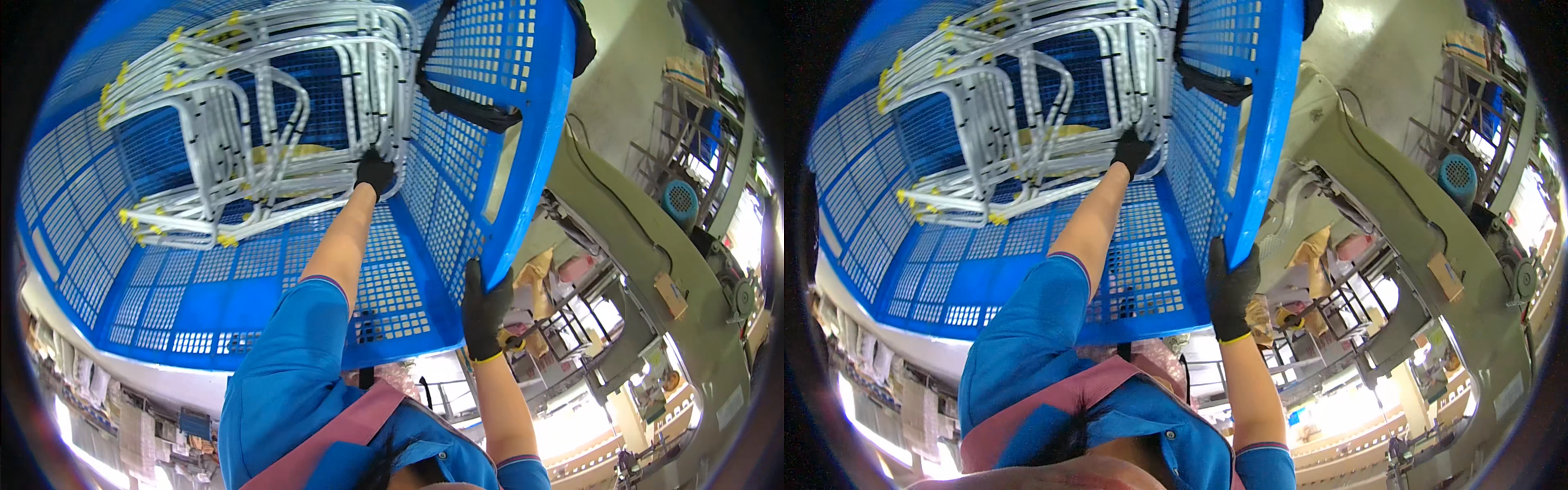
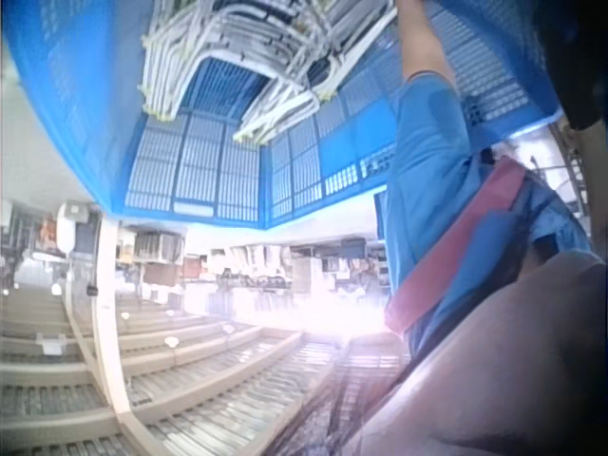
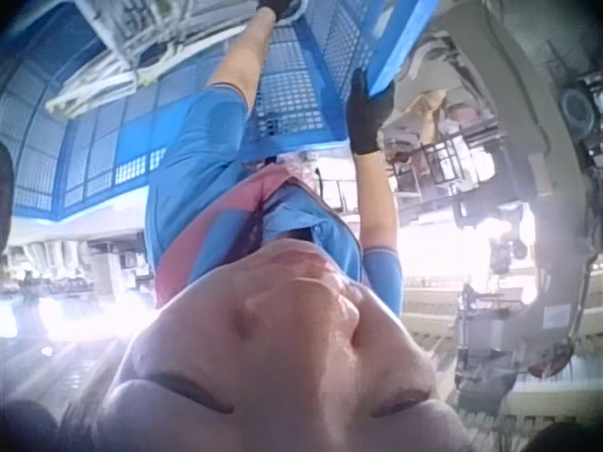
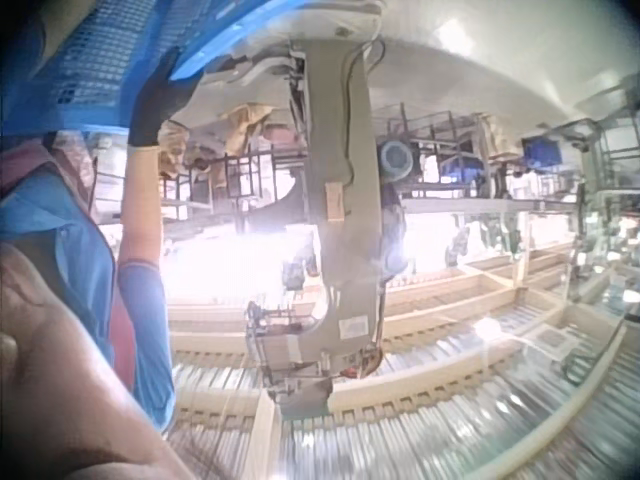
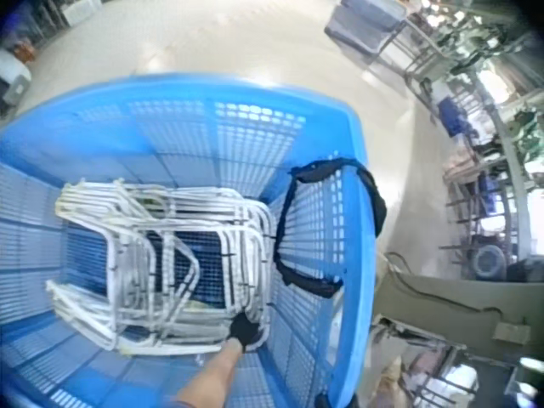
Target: The person repeatedly picks white tubular light fixtures from a blue crate, attaches yellow end caps using a machine, and returns the assembled units to the crate. The process is repeated multiple times in a factory setting.
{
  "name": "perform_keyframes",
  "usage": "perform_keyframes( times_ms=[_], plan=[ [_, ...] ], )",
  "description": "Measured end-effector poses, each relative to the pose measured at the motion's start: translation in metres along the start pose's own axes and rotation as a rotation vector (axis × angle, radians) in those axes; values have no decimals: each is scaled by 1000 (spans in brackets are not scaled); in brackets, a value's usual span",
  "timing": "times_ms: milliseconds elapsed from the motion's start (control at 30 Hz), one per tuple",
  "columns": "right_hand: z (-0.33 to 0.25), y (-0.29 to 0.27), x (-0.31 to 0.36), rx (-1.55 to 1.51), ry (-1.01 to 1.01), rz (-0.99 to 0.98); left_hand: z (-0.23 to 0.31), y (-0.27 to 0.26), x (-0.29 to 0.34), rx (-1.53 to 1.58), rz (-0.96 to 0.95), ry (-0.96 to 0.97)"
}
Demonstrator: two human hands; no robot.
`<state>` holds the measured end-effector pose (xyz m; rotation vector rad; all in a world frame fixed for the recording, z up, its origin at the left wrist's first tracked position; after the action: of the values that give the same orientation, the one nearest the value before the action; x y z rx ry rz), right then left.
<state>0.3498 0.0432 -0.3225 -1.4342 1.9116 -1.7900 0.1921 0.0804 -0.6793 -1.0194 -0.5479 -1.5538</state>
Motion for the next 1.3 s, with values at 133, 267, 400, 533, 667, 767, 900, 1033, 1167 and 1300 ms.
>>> perform_keyframes(
  times_ms=[133, 267, 400, 533, 667, 767, 900, 1033, 1167, 1300],
  plan=[
    [1, 1, 1, -122, 25, -8, -19, 1, 1, -92, 358, -174],
    [-4, 1, 3, -92, 57, 0, -31, 25, -15, -171, 355, -240],
    [-11, -1, 5, -140, 72, -13, -38, 66, -31, 350, -142, -20],
    [-11, -2, 4, -94, 89, -10, -17, 78, -22, 365, -181, 203],
    [-8, -2, 4, -57, 45, -16, -2, 63, -18, 573, -287, 144],
    [-3, -1, 4, -104, 59, -45, 10, 57, 2, 255, -189, 237],
    [0, 0, 3, -78, 48, -73, 34, 36, 67, 574, -84, 21],
    [1, 0, -1, 38, -29, -47, 84, -42, 140, 658, -400, 142],
    [-2, -1, -1, 118, -195, 36, 127, -137, 218, 877, -527, 147],
    [0, 3, -3, 181, -233, 80, 173, -208, 285, 986, -504, 348]
  ],
)
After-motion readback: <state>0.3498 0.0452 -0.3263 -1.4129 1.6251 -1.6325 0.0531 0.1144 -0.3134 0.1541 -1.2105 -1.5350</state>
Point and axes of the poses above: each hand's wrist, its own x-axis away from the middle knuckle, its own y-axis out of the palm, z = x × y, the point moved 4 cm from there along -x, towards the middle knuckle, and after that the axes turned 12 degrees about x, right-handed, at the moved point
